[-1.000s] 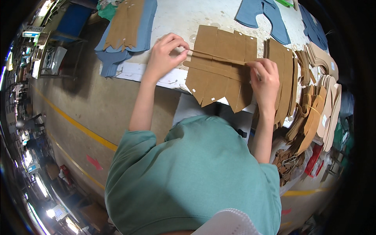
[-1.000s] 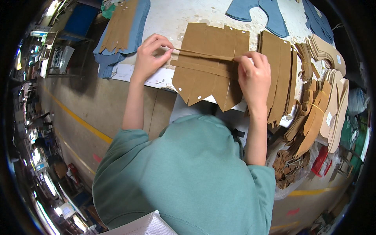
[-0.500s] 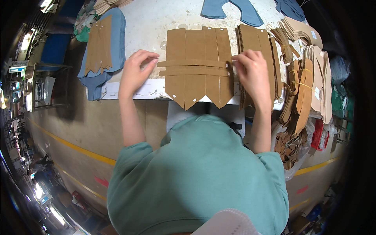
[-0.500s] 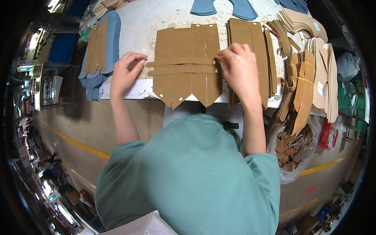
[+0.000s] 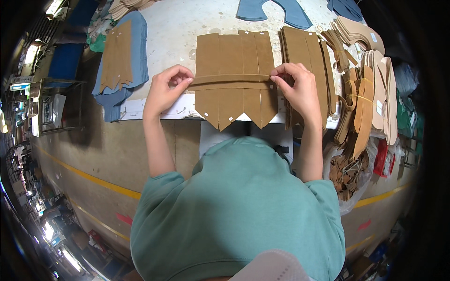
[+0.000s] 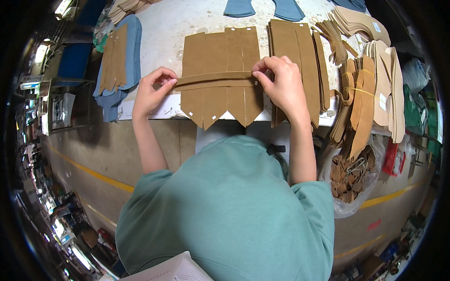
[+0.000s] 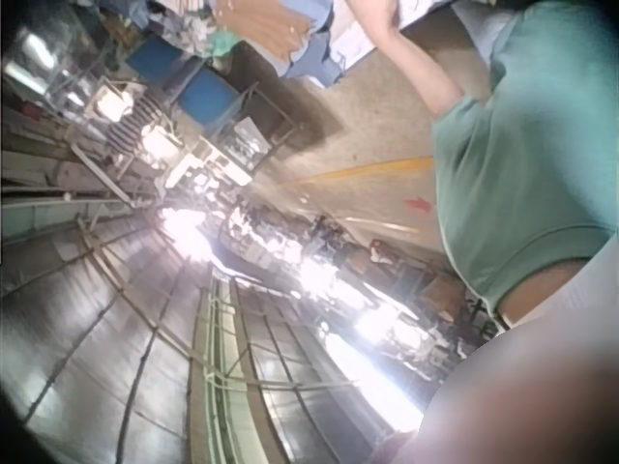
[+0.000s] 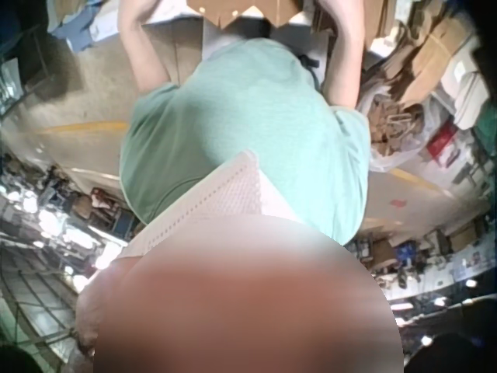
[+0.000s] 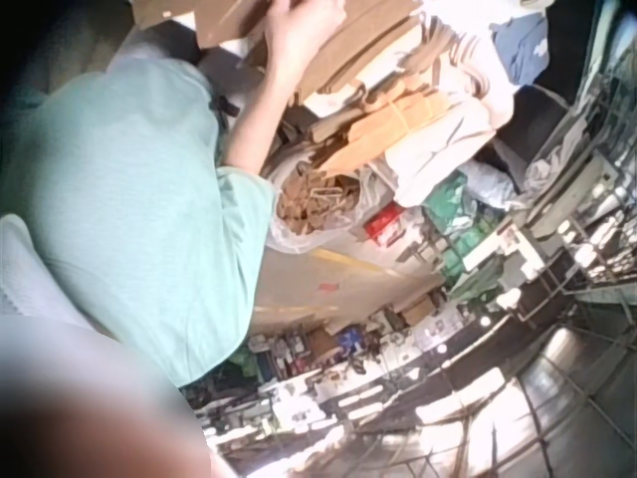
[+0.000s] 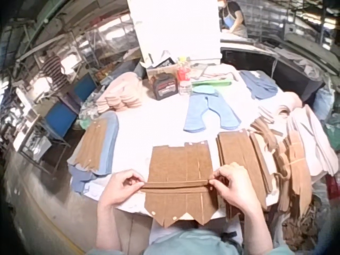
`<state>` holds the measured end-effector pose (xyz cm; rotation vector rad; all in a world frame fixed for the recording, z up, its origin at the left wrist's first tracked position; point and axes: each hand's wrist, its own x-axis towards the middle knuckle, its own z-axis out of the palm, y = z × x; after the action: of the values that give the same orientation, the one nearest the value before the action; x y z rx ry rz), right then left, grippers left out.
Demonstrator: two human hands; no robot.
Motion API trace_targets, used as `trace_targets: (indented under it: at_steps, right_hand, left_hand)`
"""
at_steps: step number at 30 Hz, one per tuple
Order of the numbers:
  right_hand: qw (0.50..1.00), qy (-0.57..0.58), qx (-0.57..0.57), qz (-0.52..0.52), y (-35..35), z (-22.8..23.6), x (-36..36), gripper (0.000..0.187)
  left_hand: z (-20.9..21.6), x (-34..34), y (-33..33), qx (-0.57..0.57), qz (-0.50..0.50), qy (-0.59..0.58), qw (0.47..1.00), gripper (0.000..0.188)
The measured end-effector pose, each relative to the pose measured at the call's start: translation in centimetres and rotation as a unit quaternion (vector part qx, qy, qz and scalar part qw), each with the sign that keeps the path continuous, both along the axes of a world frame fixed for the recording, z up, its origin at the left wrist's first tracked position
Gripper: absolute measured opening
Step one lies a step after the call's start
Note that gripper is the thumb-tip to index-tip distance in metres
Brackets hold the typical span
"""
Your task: The person sorts and stacks brown cardboard pieces on a worktable, aligning edges and separating them into smaller groups. They then bundle a group of pieces with a rubber band and place the bundle on the table.
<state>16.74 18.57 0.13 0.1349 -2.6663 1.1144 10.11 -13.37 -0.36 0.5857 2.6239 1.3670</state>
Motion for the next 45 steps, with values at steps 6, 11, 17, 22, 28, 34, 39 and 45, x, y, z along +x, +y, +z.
trace_targets:
  at_steps: [6,11,17,22,28,34,39,45]
  right_hand:
    - [0.995,-0.01,0.091,0.031,0.0,-0.1,-0.1,0.008]
    - [0.99,-0.021,0.134,0.032,-0.2,-0.1,0.0,0.009]
    - [0.984,-0.029,0.17,0.033,-0.6,0.0,0.8,0.013]
    - [0.986,-0.024,0.161,0.029,-0.9,0.2,1.2,0.014]
    - [0.991,0.128,0.029,0.012,-1.9,2.1,2.3,0.017]
    - [0.938,0.231,-0.249,-0.075,-1.8,4.1,2.7,0.032]
    - [0.825,0.113,-0.552,0.048,-0.8,4.2,2.7,0.041]
    - [0.82,0.059,-0.566,-0.055,2.6,3.1,4.8,0.033]
  left_hand:
    - [0.2,0.5,0.3,-0.055,-0.021,-0.025,0.998,0.006]
    - [0.3,0.5,0.1,-0.079,-0.03,-0.018,0.996,0.007]
    - [1.5,-0.1,0.7,-0.098,0.015,0.054,0.994,0.013]
    - [4.9,-1.7,3.6,-0.068,-0.1,0.134,0.984,0.016]
    - [7.5,-1.8,11.2,-0.068,-0.33,0.166,0.927,0.025]
    - [10.8,-2.5,16.1,0.016,-0.393,0.122,0.911,0.021]
    - [12.7,-3.9,20.0,0.12,-0.381,0.006,0.917,0.017]
    - [12.0,-8.6,25.5,0.176,-0.388,-0.039,0.904,0.023]
